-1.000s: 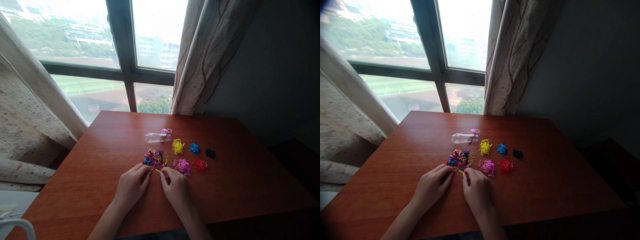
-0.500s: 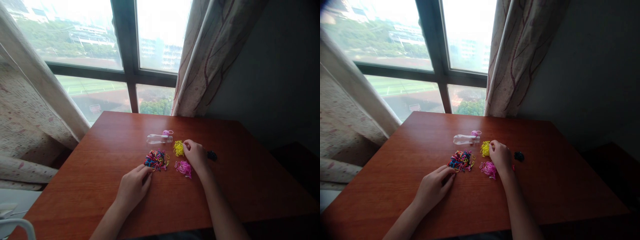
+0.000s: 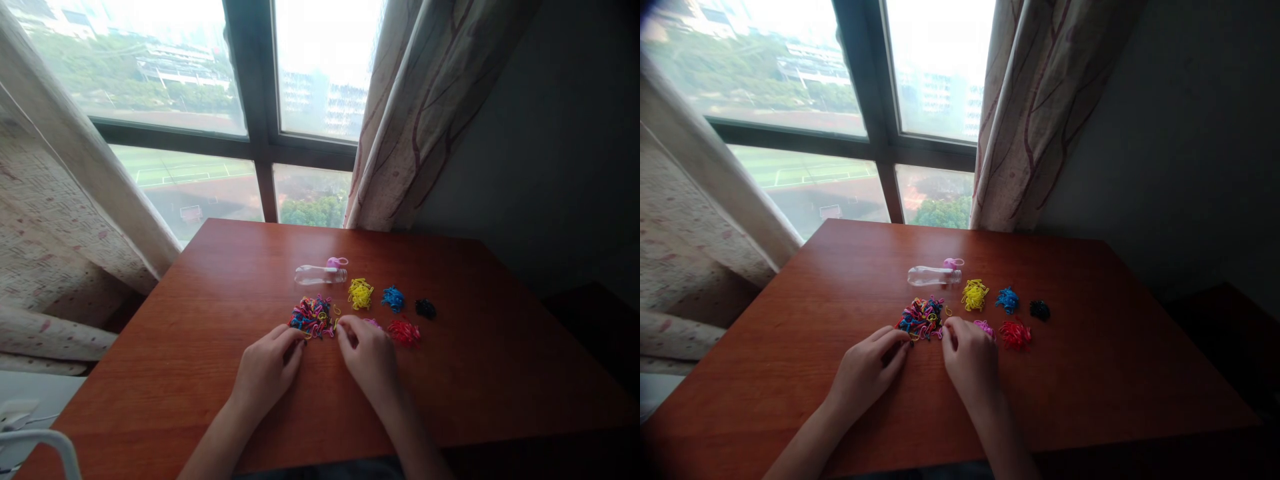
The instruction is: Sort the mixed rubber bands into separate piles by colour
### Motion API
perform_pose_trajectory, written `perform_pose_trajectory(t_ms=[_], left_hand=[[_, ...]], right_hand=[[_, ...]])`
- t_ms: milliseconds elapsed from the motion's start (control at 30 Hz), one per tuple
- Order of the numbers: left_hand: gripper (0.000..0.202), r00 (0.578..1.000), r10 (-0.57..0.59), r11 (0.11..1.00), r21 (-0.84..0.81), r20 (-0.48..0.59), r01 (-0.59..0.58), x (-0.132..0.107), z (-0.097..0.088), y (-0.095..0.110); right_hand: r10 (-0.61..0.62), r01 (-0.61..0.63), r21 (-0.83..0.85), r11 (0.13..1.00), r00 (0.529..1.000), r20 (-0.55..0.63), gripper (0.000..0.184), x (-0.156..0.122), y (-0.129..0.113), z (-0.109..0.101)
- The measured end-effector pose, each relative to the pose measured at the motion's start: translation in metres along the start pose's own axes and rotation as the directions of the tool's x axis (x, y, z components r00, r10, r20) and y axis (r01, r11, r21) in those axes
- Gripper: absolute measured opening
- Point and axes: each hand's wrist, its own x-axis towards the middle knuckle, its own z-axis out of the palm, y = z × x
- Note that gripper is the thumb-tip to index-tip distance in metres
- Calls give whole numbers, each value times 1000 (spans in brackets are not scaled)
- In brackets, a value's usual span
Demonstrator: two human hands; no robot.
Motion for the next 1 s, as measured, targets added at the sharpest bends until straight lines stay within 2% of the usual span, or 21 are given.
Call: perform_pose_trajectory(t_ms=[167,500,833,1000], left_hand=[[16,999,-27,1000,2,-22,27,0,0,-3],[17,998,-52,998,37,-26,53,0,0,-4],[17,998,-64,998,22,4,64,-2,1,-4],[17,998,-62,998,26,6,62,-1,1,-3]], right_hand=[[24,-24,3,1000,998,62,11,-23,-17,18],[66,-59,-92,994,996,68,10,-17,-22,29],[48,-50,36,998,997,52,12,-16,-24,14],[1,-6,49,999,995,98,11,-16,-26,10]])
